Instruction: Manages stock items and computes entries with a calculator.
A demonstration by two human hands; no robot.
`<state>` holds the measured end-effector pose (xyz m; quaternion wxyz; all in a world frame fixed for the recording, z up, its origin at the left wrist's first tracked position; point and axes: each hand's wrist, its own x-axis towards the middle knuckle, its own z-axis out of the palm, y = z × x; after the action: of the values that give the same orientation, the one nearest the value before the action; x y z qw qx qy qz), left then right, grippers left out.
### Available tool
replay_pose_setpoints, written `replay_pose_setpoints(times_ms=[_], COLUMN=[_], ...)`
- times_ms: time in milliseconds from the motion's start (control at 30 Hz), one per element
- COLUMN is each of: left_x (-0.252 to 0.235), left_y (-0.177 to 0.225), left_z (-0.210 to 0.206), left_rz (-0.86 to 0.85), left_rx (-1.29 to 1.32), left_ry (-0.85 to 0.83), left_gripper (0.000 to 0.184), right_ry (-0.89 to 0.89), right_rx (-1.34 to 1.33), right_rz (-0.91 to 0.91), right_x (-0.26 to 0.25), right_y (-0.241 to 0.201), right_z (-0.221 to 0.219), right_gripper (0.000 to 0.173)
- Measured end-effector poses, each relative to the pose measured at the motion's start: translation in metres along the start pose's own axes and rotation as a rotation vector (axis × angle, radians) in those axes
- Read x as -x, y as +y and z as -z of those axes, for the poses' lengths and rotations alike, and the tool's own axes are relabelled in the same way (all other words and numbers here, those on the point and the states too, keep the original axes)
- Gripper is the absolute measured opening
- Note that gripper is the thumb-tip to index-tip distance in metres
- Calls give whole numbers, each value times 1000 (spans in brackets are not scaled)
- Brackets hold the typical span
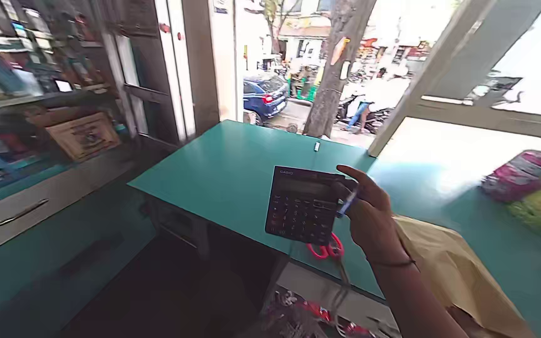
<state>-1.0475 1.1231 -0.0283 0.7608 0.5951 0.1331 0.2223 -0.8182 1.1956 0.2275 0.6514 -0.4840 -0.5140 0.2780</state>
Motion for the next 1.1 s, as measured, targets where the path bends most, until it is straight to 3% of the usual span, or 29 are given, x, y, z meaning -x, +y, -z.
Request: replay_pose_setpoints(times_ms=[67, 167, 333, 433, 500, 633, 800, 967, 1100], left_x=[-29, -76, -130, -166, -185, -213, -251, -323, -389], left_y=[10, 18, 17, -5, -17, -51, -109, -171, -199], left_z=[-26, -97, -253, -342, -399, -504, -631, -774, -895], left_rz=[-40, -78, -143, -106, -129, -69, 49, 38, -2], left_rx=[-185, -258, 49, 124, 104, -15, -144, -207, -118], left_ry=[-166, -334, -333, -334, -432, -674, -846, -1006, -1190], left_gripper=[36, 31, 23, 45, 53, 34, 32, 30, 29], right_ry=[86, 244, 535, 726, 847, 1075, 1302, 1485, 1640], right_rx=[30, 45, 241, 384, 453, 529, 587, 669, 688], right_rz=[-2, -26, 5, 59, 66, 49, 0, -7, -147], right_x=[38, 109, 254, 338, 388, 473, 561, 620, 655], right_y=[-20, -45, -83, -102, -112, -121, -123, -132, -164], right_z=[53, 139, 292, 366, 406, 477, 569, 688, 784], right_gripper=[35, 26, 20, 20, 21, 21, 22, 25, 27])
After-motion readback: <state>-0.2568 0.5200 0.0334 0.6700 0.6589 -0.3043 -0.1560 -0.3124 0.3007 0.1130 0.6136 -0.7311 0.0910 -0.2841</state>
